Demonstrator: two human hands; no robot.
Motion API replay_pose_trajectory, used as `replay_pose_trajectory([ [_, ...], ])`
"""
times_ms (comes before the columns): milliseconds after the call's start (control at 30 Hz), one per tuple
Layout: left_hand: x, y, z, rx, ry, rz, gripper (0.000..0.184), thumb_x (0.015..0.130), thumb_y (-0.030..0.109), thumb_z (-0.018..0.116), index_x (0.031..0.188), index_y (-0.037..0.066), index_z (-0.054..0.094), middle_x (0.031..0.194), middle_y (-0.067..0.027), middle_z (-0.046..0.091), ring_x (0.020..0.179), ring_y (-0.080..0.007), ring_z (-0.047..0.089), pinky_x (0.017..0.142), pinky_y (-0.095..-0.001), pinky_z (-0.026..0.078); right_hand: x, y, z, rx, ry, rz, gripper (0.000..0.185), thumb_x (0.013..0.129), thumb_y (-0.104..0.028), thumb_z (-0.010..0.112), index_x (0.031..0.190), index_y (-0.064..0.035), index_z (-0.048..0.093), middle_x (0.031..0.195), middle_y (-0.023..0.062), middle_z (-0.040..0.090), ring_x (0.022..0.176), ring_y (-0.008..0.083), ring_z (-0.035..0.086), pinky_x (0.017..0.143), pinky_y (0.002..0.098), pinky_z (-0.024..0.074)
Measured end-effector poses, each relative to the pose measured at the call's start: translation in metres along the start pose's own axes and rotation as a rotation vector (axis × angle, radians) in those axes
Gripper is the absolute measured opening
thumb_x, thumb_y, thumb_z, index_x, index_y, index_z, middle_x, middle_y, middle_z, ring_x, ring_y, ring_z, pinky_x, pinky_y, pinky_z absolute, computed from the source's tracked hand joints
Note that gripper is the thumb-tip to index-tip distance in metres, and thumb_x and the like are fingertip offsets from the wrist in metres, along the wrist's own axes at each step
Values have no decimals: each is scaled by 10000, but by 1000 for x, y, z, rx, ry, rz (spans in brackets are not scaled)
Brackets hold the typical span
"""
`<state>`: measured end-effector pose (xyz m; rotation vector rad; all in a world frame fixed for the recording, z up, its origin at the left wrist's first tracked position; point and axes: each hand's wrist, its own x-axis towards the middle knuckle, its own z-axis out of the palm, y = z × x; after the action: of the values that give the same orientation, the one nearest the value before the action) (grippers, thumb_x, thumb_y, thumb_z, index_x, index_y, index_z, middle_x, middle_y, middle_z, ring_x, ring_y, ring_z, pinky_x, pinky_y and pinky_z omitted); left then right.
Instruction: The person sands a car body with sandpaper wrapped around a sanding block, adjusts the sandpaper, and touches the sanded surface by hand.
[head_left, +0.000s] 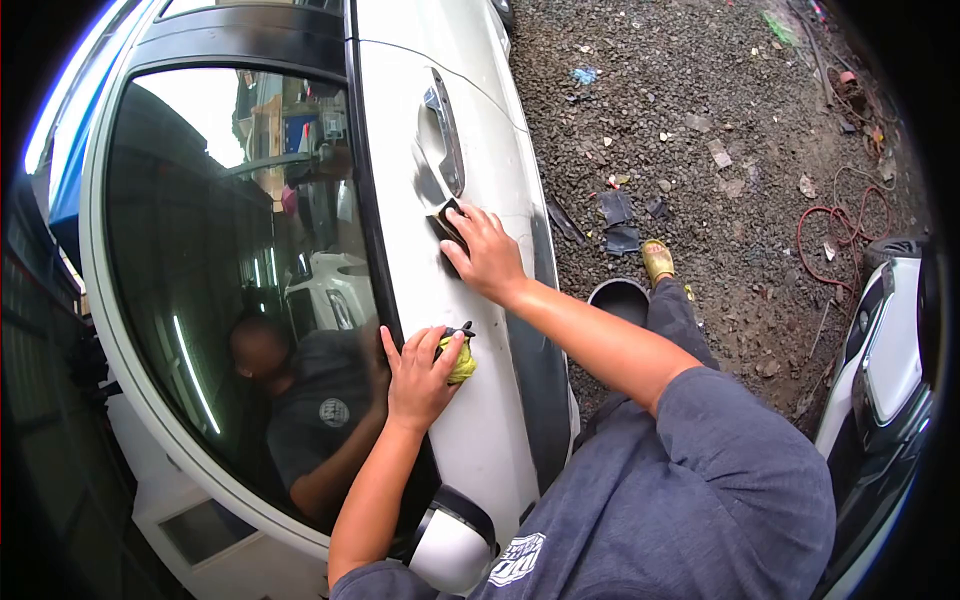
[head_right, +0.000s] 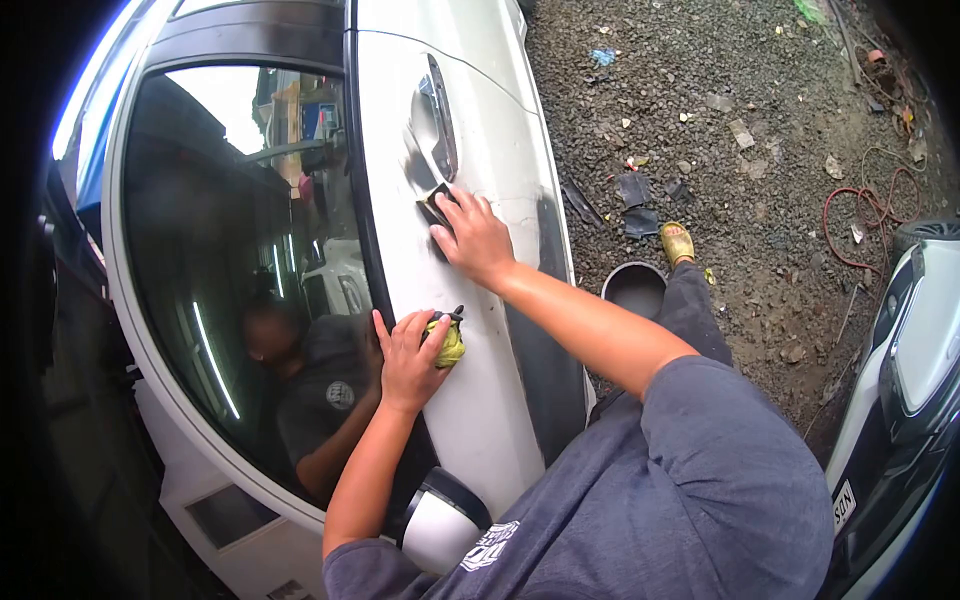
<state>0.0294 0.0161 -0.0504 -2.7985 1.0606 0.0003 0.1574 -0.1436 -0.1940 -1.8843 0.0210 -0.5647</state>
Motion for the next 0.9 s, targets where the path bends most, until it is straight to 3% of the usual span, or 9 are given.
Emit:
replay_pose_trajectory([
  [233,-2,1,-1,-17,-5,-6,861,655,207,944,1421,230,550,1370,-35,564,1305,-249,556,1235,-741,171,87,-12,15,-2,53,62,482,960,-360,697,1354,-88,642,1328,156,639,1174,371,617,969,466,550],
  [433,-1,-1,1,-7,-10,-2,859,655,213,945,1419,231,551,1372,-41,563,1296,-261,562,1234,-740,174,-18,0,-9,53,-60,20,521,957,-359,711,1398,-95,626,1411,174,609,1243,378,608,1007,459,549],
  [500,0,0,1,-6,-8,0,859,655,212,945,1418,231,551,1371,-42,563,1295,-263,562,1234,-740,176,14,1,3,-38,35,-61,501,955,-353,711,1371,-84,639,1393,168,614,1225,374,613,994,454,555],
  [633,-2,1,1,-4,-2,-9,832,675,224,929,1419,241,556,1367,-30,553,1286,-246,558,1221,-756,196,87,-10,13,-9,-9,55,484,966,-360,690,1366,-91,640,1385,171,612,1207,361,612,979,447,554],
  [800,-2,0,1,1,-13,-8,817,686,230,922,1418,246,558,1364,-23,550,1280,-236,557,1215,-761,203,-17,1,-2,14,6,41,513,966,-360,689,1399,-92,624,1425,160,603,1243,380,599,994,469,549],
  [900,-1,1,0,6,-10,-5,815,688,233,921,1418,245,559,1363,-23,551,1279,-236,557,1216,-760,203,-4,0,0,-7,27,17,508,947,-341,699,1383,-89,632,1380,178,615,1207,381,610,960,463,569],
])
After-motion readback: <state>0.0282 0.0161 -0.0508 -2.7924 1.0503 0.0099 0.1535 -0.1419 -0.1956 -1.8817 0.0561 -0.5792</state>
